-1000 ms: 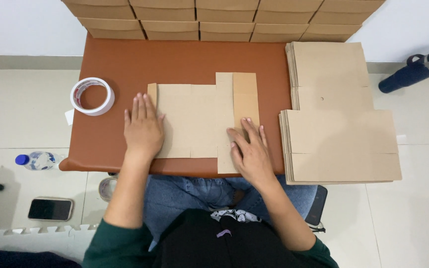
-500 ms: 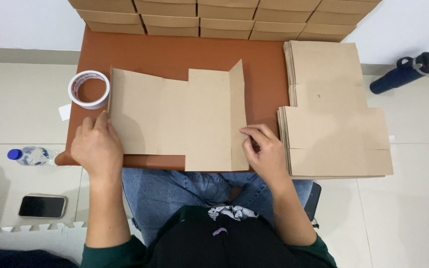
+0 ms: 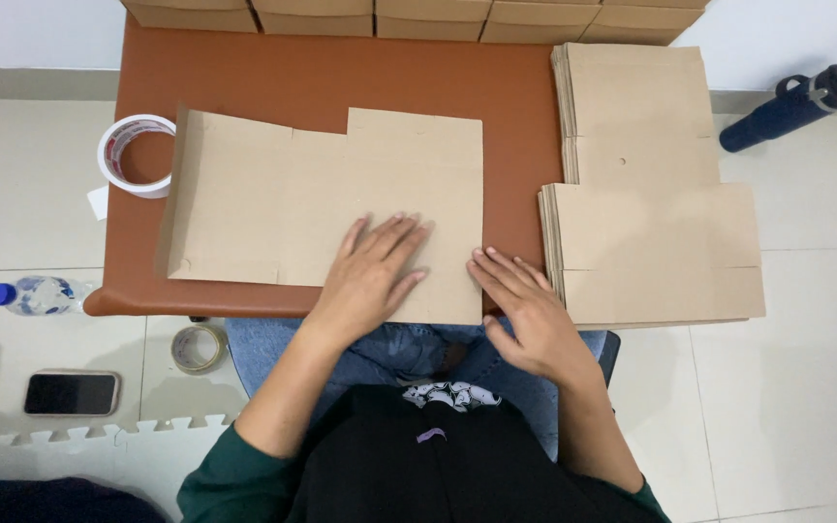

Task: Assembling small cardboard boxes by folding flat pre-cut sheets and tucking in the flaps.

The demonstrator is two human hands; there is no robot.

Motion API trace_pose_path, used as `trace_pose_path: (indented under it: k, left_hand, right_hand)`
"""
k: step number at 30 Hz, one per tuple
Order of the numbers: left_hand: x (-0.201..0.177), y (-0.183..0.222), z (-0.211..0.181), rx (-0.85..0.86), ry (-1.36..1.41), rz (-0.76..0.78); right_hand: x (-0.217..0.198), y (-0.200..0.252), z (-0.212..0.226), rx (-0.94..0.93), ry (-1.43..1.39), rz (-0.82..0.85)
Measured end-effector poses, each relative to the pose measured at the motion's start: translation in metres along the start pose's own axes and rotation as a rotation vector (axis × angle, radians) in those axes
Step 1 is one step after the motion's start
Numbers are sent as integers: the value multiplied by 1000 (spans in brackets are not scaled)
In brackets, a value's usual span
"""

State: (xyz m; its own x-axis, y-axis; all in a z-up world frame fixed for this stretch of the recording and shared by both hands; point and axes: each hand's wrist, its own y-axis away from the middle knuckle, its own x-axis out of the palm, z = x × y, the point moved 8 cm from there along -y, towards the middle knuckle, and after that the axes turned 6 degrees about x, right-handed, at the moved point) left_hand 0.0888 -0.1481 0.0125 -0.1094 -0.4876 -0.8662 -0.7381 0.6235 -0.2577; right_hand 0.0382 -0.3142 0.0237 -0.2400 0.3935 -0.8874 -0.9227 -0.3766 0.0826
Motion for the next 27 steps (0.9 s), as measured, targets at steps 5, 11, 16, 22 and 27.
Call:
trace_pose_path:
  k: [5, 11, 16, 22, 27]
  left_hand:
    - [18, -11, 3, 47, 105, 97]
    - [4, -9, 9, 16, 283, 53]
    - [-5, -10, 6, 7, 362, -61]
    - [6, -8, 7, 74, 213, -23]
    - [11, -9, 10, 90, 200, -34]
  right_hand:
    - [12, 5, -8, 15, 134, -20]
    - [17, -12, -39, 87, 15, -375]
    - [13, -30, -48, 224, -165, -524]
    - [5, -17, -17, 30, -81, -591]
    - [24, -4, -14, -101, 96, -582]
